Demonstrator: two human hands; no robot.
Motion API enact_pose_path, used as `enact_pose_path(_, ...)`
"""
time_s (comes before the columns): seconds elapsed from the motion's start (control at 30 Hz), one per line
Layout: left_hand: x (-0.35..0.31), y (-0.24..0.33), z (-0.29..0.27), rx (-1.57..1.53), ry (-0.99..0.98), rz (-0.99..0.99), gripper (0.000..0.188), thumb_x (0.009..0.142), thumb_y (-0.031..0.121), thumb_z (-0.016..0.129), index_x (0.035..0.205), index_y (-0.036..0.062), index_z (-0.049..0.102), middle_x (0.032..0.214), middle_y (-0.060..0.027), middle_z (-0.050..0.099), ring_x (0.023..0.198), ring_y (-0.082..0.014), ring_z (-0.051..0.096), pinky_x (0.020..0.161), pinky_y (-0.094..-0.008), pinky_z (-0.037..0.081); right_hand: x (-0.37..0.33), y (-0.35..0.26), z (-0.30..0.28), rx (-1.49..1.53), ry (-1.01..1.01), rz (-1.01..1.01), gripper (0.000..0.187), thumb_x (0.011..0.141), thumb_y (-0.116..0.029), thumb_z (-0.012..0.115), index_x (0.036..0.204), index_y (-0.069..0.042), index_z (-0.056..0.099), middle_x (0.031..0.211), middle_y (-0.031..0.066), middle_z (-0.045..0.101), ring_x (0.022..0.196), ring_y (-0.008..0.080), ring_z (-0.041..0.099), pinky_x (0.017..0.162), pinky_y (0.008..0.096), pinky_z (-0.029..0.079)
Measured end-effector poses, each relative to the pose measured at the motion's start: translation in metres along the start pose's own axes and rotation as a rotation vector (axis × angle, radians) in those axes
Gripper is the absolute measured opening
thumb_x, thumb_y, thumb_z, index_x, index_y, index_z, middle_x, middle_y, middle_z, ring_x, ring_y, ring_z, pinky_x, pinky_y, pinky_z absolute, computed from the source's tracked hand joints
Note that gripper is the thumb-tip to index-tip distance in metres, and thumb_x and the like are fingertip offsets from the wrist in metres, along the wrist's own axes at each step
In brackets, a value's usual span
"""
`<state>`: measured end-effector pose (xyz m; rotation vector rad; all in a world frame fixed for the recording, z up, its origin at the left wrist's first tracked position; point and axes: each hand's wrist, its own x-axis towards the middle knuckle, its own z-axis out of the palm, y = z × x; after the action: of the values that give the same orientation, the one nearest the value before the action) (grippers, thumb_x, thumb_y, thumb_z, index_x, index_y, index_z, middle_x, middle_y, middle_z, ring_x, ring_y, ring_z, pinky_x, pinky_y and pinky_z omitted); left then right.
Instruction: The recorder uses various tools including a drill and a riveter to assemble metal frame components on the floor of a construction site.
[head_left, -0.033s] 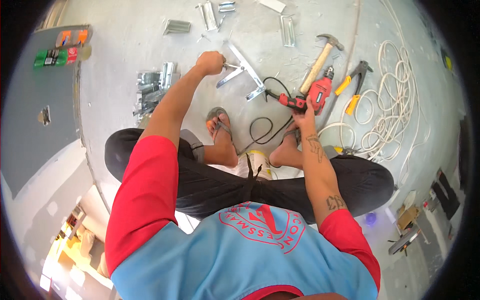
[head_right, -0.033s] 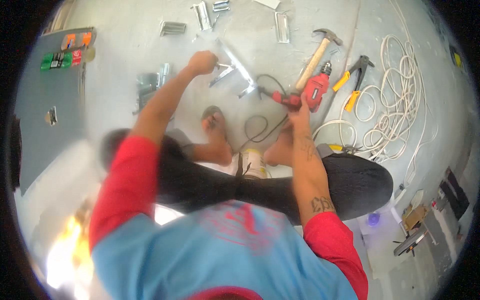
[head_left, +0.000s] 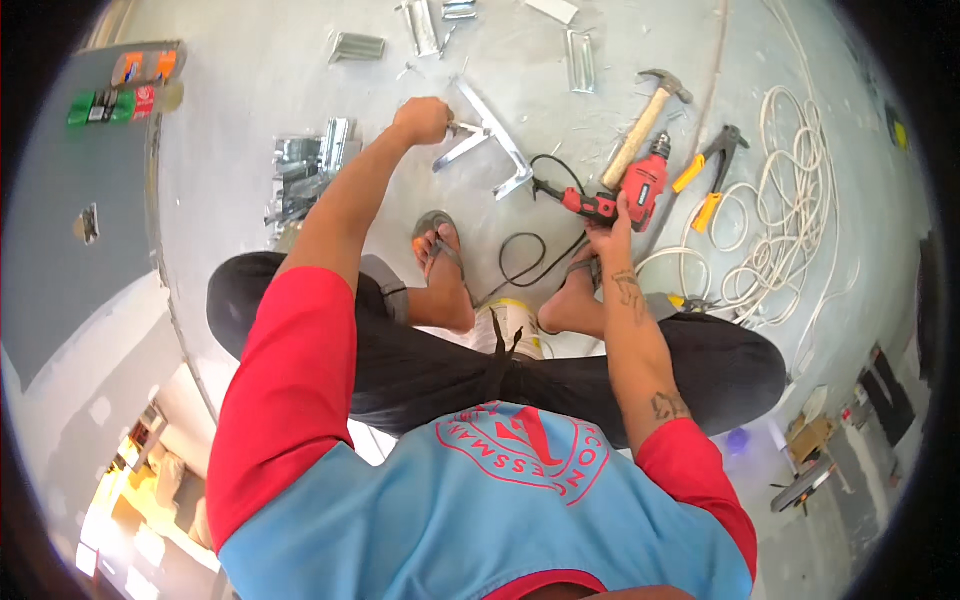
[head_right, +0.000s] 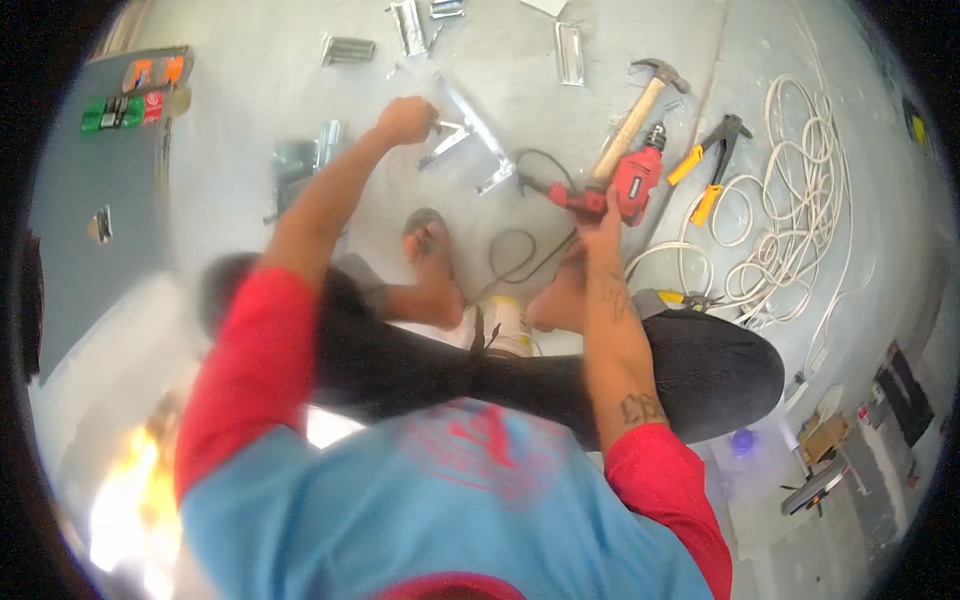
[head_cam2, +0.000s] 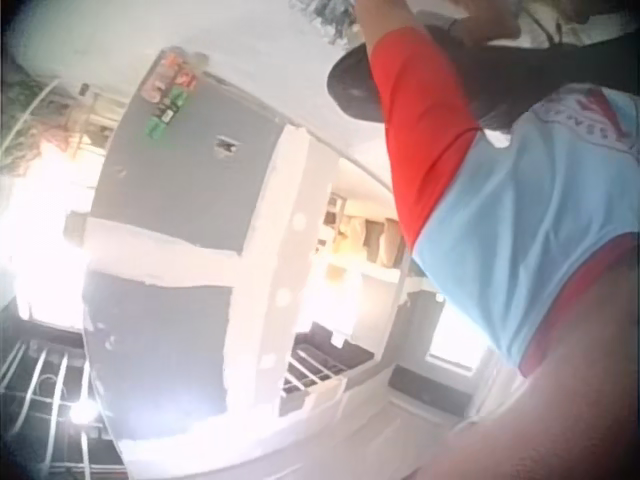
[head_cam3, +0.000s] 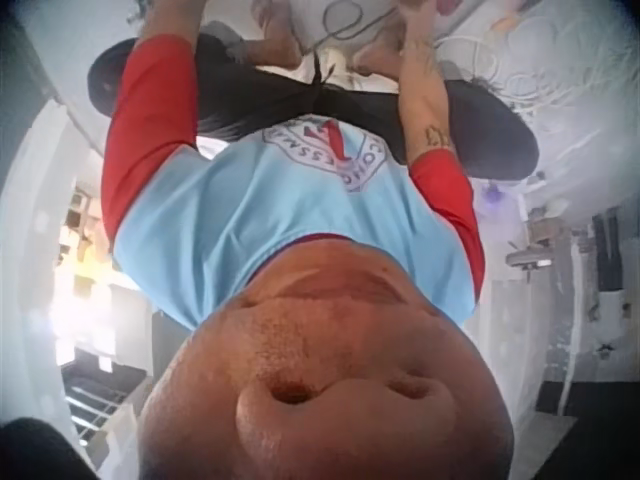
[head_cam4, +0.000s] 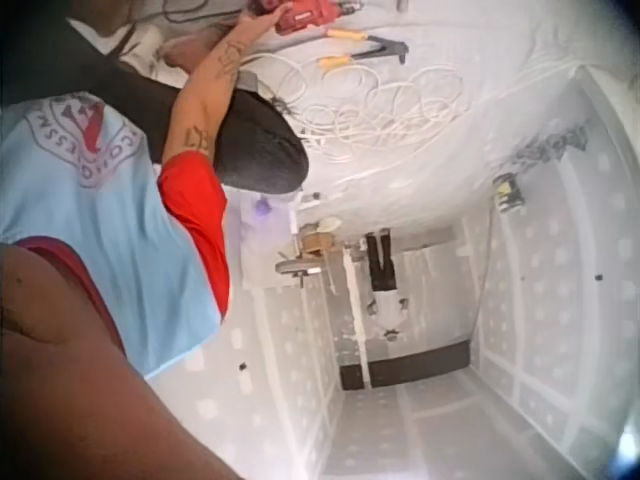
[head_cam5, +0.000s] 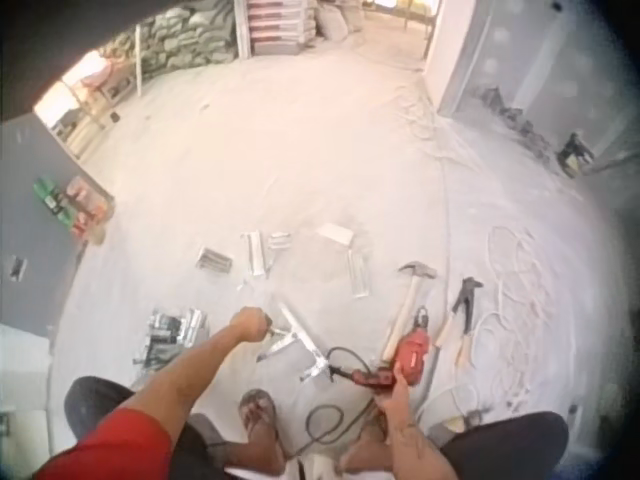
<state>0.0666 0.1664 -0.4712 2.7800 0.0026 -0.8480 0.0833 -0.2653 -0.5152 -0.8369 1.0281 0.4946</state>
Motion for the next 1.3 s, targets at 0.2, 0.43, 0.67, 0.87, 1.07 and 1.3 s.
enact_pose_path(0.2, 0.004, -0.013, -0.007, -0.041, 0.027, -0.046, 0.021, 0.074, 0.014, 0.061, 0.090, 0.0129, 0.075, 0.093, -0.0140, 0.072, 0.086, -0.0360, 0.069, 0.074, -0.0462, 0.056, -0.012, -0.012, 0.000, 0.103, -0.113, -0.246, 0.030, 0.092, -0.035, 0.068, 0.108, -0.012, 0.059, 0.092, 0.0061, 0.062, 0.086, 0.0253, 0.061, 0.079, 0.0452, 0.053)
enact_pose_path(0.43, 0.011, 0.009, -0.007, 0.035, 0.018, 0.048, 0.019, 0.074, 0.009, 0.061, 0.088, 0.0073, 0.074, 0.092, -0.0151, 0.072, 0.086, -0.0349, 0.070, 0.073, -0.0458, 0.056, -0.095, -0.083, 0.037, -0.151, -0.272, -0.439, 0.028, 0.095, -0.025, 0.065, 0.112, -0.004, 0.056, 0.087, 0.0130, 0.064, 0.076, 0.0255, 0.065, 0.066, 0.0420, 0.056)
enact_pose_path(0.67, 0.035, 0.038, 0.018, 0.085, 0.034, 0.161, 0.015, 0.077, 0.011, 0.063, 0.086, 0.0062, 0.074, 0.090, -0.0147, 0.072, 0.085, -0.0339, 0.071, 0.073, -0.0446, 0.056, -0.224, -0.120, 0.112, -0.885, -0.159, -0.662, 0.032, 0.090, -0.013, 0.070, 0.115, 0.000, 0.055, 0.091, 0.0104, 0.066, 0.073, 0.0190, 0.068, 0.060, 0.0328, 0.059)
enact_pose_path(0.87, 0.032, 0.037, 0.029, 0.164, 0.128, 0.172, 0.011, 0.077, 0.012, 0.066, 0.082, 0.0075, 0.074, 0.085, -0.0137, 0.072, 0.082, -0.0332, 0.071, 0.071, -0.0443, 0.057, -0.236, -0.088, 0.140, -1.368, -0.274, -0.680, 0.053, 0.084, -0.013, 0.076, 0.126, 0.001, 0.047, 0.090, 0.0095, 0.068, 0.060, 0.0135, 0.065, 0.049, 0.0266, 0.052)
enact_pose_path(1.07, 0.024, 0.039, 0.020, 0.031, 0.069, 0.131, 0.012, 0.075, 0.013, 0.067, 0.081, 0.0054, 0.074, 0.085, -0.0159, 0.072, 0.080, -0.0356, 0.070, 0.069, -0.0451, 0.056, -0.237, -0.052, 0.150, -1.645, -0.240, -0.719, 0.067, 0.081, -0.021, 0.079, 0.135, 0.000, 0.046, 0.105, 0.0215, 0.069, 0.087, 0.0323, 0.071, 0.074, 0.0385, 0.055)
enact_pose_path(1.3, 0.022, 0.041, 0.013, -0.033, 0.033, 0.094, 0.014, 0.071, 0.008, 0.064, 0.080, 0.0032, 0.073, 0.084, -0.0184, 0.071, 0.081, -0.0370, 0.070, 0.069, -0.0465, 0.057, -0.232, -0.048, 0.159, -1.762, -0.226, -0.787, 0.067, 0.080, -0.024, 0.078, 0.134, -0.001, 0.047, 0.112, 0.0278, 0.066, 0.108, 0.0427, 0.064, 0.087, 0.0444, 0.052)
